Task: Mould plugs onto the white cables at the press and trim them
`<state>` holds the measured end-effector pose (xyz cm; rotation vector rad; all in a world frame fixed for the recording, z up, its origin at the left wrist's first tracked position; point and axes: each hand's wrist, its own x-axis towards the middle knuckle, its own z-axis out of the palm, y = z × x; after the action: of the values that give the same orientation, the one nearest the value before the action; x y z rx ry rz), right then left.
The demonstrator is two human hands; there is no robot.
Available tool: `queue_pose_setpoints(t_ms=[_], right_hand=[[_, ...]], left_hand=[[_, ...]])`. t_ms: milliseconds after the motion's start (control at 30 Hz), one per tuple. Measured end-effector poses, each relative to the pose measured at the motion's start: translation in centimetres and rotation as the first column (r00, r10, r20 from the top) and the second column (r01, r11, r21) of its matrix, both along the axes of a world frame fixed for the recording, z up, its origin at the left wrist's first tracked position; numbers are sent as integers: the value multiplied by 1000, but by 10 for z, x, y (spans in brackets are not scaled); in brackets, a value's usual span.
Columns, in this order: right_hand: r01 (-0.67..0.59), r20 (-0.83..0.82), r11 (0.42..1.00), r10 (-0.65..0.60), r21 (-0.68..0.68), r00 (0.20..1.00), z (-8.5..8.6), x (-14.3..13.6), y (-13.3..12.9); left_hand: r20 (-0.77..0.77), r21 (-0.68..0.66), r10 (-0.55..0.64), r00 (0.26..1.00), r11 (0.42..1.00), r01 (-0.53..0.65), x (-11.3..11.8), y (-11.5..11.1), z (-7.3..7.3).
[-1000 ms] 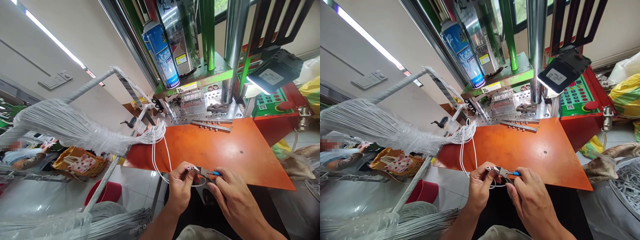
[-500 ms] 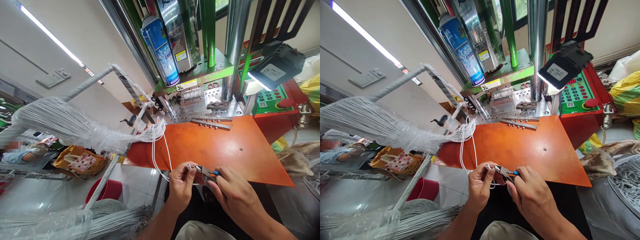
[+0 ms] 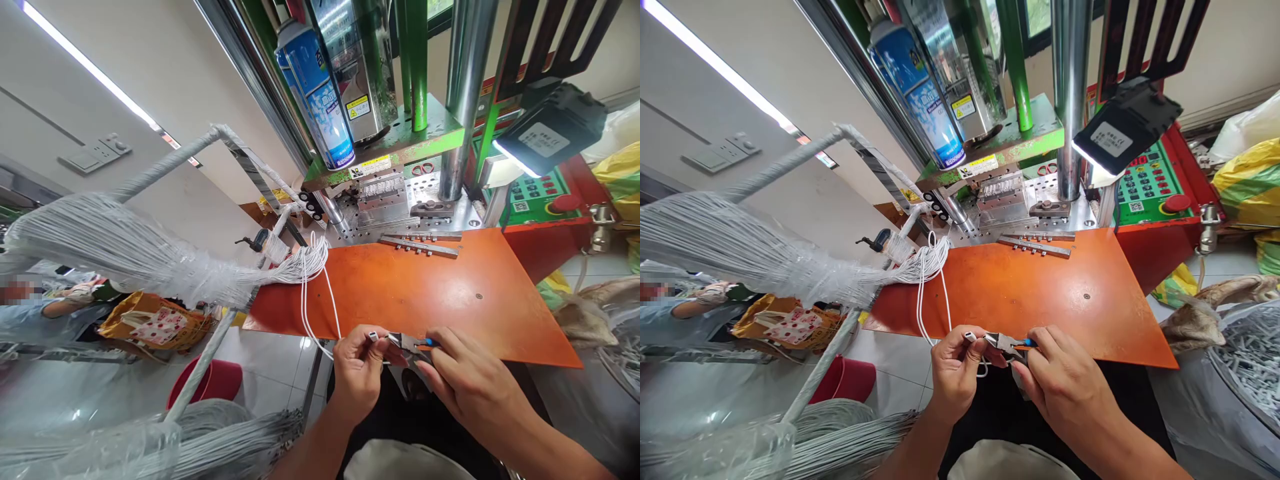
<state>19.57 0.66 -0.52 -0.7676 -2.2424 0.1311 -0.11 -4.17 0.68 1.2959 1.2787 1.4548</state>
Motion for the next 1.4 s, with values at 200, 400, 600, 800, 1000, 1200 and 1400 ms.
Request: queue_pose_setpoints(t_ms=[200, 400, 600, 800, 1000, 1200, 1400], right_hand=[[-21, -8, 999, 21, -24, 1000, 1, 1, -1], [-21, -14, 1000, 20, -17, 1000, -2, 5, -1], [-10, -23, 1000, 10, -27, 1000, -4, 7, -2], [-19, -24, 1000, 19, -14, 1000, -8, 5, -4], [-2, -58, 1000, 0, -23, 998, -17, 3, -6], [-14, -87, 998, 9, -57, 996, -19, 5, -4], [70, -7, 995, -70, -65, 997, -4, 16, -6]], left_hand=[[-48, -18, 30, 998, 999, -31, 2, -4, -1], [-73, -40, 20, 997, 999, -23, 4, -7, 3], [-62, -59, -6, 998, 998, 2, 6, -7, 8], [-29, -67, 9, 1000, 998, -11, 10, -9, 5], [-6, -116, -15, 1000, 993, 14, 11, -7, 13], [41, -130, -40, 998, 991, 45, 13, -1, 20], [103, -54, -12, 995, 998, 17, 12, 2, 10]])
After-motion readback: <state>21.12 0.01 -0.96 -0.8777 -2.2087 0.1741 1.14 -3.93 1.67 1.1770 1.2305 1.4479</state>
